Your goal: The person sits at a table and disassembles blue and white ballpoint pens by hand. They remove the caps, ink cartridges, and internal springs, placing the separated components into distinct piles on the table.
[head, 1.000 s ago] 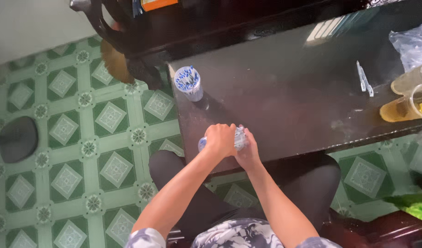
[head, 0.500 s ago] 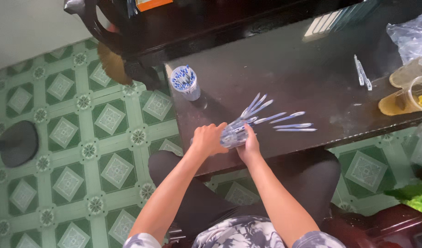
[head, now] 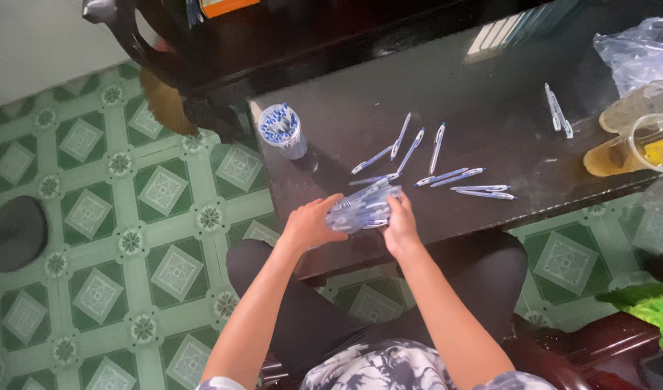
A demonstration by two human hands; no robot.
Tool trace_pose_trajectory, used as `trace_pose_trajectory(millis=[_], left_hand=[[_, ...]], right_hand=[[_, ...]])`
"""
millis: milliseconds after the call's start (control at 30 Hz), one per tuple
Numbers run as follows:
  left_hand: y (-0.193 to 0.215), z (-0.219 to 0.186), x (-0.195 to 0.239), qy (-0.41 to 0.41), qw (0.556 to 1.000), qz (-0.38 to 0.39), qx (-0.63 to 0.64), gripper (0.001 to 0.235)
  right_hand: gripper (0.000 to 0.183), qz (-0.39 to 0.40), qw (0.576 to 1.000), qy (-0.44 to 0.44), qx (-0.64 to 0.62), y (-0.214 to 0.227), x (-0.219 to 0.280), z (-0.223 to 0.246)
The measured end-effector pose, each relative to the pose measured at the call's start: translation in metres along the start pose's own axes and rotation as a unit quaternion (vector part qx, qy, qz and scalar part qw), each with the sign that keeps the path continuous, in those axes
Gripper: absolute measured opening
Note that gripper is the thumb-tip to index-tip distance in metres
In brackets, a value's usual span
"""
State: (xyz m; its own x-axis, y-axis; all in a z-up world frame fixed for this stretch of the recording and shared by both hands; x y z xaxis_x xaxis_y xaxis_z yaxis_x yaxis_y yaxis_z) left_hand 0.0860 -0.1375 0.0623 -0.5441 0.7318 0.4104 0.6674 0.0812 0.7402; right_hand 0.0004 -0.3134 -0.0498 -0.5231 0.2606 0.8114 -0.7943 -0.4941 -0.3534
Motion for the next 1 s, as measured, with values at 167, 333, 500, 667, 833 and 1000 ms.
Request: trace_pose_trajectory(millis=[167, 333, 500, 667, 833, 1000], left_hand=[[0.0, 0.009, 0.003, 0.006, 1.0, 0.015, -0.027, 0.096], [0.003, 0.015, 0.008, 0.006, 0.999, 0.018, -0.047, 0.095], [0.009, 0.019, 0.014, 0.005, 0.996, 0.031, -0.082, 0.099], [0.0, 0.034, 0.02, 0.025, 0.997, 0.013, -0.073, 0.106], [-0.007, 0.042, 0.031, 0.024, 0.997, -0.017, -0.066, 0.1], [-0.003, 0.048, 0.044, 0.045, 0.997, -0.064, -0.025, 0.101]], right_hand=[[0.065, -0.016, 1.0, -0.005, 0.015, 0.044, -0.027, 0.004], [0.066, -0.027, 0.999, 0.014, 0.032, 0.039, 0.011, 0.015], [0.065, -0.069, 0.991, 0.051, 0.098, 0.027, 0.058, 0.03], [0.068, -0.102, 0.96, 0.111, 0.236, 0.045, 0.055, 0.021], [0.075, -0.078, 0.924, 0.192, 0.321, 0.046, 0.064, 0.015], [0.088, -0.135, 0.689, 0.348, 0.621, 0.042, 0.089, 0.015]])
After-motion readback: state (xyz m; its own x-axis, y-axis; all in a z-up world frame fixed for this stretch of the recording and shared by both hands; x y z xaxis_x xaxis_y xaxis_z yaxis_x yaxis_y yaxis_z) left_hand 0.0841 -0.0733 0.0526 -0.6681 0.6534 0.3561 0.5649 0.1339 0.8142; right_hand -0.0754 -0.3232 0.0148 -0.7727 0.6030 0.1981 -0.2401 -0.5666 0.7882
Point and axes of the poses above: each hand's wrist, its own x-axis away from the middle knuckle, its own y-axis out of the back of the hand, z = x × y, the point moved 5 cm from there along -x, towards the middle knuckle, and after that the axes turned 14 degrees about -y, right-handed, at the moved point
